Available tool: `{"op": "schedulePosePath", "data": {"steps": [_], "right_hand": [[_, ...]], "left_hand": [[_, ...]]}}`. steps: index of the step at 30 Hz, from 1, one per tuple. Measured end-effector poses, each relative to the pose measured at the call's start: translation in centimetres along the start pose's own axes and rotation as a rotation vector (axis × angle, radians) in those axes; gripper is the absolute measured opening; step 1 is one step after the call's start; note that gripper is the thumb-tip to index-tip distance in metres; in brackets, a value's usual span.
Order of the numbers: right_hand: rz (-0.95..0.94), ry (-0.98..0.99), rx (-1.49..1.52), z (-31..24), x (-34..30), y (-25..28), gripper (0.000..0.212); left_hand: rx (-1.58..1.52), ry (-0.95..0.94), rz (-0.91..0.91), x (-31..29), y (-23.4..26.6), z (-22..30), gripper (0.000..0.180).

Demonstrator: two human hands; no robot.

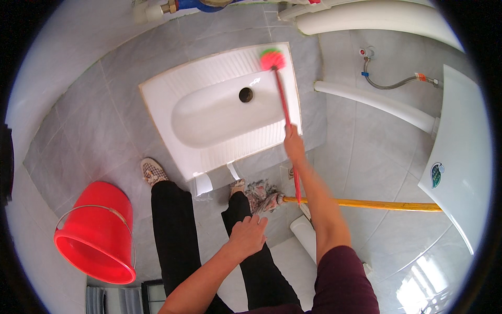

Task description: The person scrubs a squat toilet with a long-handled brush, repeatedly rinsing the brush in a red bucket and pouring water into the bowl to flush debris. They also mop the surrounding floor with a separate mop and briefly flush the toilet.

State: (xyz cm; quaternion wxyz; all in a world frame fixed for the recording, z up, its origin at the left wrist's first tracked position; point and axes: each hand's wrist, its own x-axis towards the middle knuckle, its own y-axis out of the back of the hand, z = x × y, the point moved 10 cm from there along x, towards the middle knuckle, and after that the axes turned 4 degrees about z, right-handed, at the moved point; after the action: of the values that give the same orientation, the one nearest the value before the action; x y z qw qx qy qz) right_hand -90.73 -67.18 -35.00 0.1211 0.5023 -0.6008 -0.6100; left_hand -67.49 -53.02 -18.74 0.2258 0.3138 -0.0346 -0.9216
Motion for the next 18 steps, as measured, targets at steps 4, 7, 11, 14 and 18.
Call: {"op": "schedulePosePath", "data": {"steps": [4, 7, 11, 14, 18], "right_hand": [[-0.235, -0.268, 0.134, -2.4, -2.2, -1.5, 0.044], [-0.231, -0.089, -0.057, -0.6, -5.8, -3.3, 0.038], [-0.205, -0.082, -0.185, 0.4, -4.0, -0.8, 0.037], [-0.259, -0.085, -0.019, 0.0, -4.3, -0.5, 0.034], [-0.216, -0.117, 0.323, -2.5, -3.4, 1.2, 0.036]], "left_hand": [[-0.025, -0.007, 0.008, -0.1, -0.3, 0.1, 0.042], [-0.032, -0.002, 0.011, -0.4, 0.0, -0.1, 0.042], [-0.039, -0.023, 0.083, -0.7, 0.0, -0.3, 0.031], [-0.029, -0.015, 0.048, -0.9, -0.6, -0.2, 0.037], [-0.002, -0.003, 0.026, -0.8, -0.7, -0.5, 0.042]]}}
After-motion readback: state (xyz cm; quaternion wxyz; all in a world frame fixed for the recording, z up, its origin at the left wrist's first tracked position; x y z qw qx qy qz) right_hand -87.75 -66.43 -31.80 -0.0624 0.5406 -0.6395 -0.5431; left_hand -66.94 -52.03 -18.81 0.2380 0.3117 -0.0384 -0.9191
